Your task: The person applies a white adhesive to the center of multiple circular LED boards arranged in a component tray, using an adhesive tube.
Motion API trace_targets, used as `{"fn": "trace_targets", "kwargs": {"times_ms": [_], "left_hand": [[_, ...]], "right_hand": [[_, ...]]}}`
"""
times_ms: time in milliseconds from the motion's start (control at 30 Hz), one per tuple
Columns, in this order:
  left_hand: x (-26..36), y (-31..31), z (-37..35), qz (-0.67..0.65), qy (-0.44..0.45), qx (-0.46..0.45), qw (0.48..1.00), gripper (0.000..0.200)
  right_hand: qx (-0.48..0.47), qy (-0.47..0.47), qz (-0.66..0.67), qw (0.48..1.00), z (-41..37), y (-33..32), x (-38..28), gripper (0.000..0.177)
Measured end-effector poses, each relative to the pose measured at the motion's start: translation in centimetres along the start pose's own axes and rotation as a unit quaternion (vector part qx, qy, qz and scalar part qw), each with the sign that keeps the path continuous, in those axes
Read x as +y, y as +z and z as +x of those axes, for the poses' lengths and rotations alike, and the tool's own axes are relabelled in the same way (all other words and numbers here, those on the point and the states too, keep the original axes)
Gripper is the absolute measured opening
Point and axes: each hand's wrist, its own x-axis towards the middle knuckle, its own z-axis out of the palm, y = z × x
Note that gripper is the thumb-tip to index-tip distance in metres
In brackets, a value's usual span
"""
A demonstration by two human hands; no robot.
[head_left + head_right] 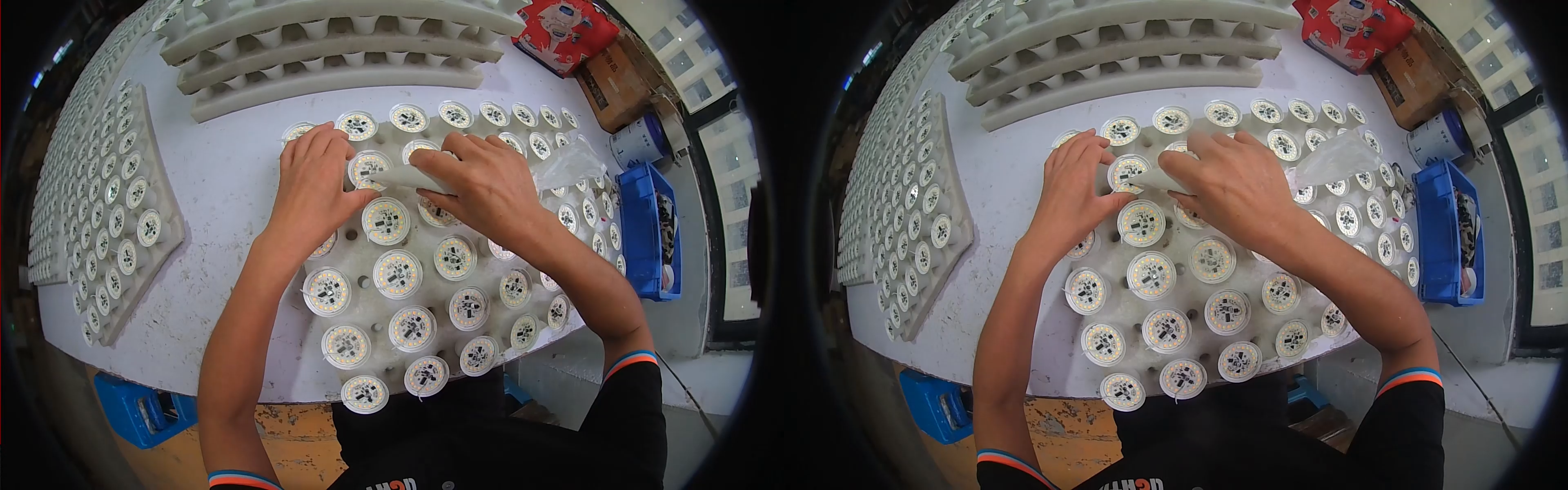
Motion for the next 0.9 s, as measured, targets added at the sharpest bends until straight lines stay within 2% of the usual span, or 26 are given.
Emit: {"fn": "trace_targets", "kwargs": {"times_ms": [667, 900], "left_hand": [[0.18, 0.11, 0.17, 0.006, 0.005, 0.004, 1.0, 0.05], [0.31, -0.01, 0.17, 0.012, 0.0, 0.001, 1.0, 0.049]], "right_hand": [[-0.017, 0.009, 0.008, 1.0, 0.28, -0.2, -0.18, 0.031], [-0.024, 0.001, -0.005, 1.0, 0.42, -0.31, -0.17, 0.035]]}}
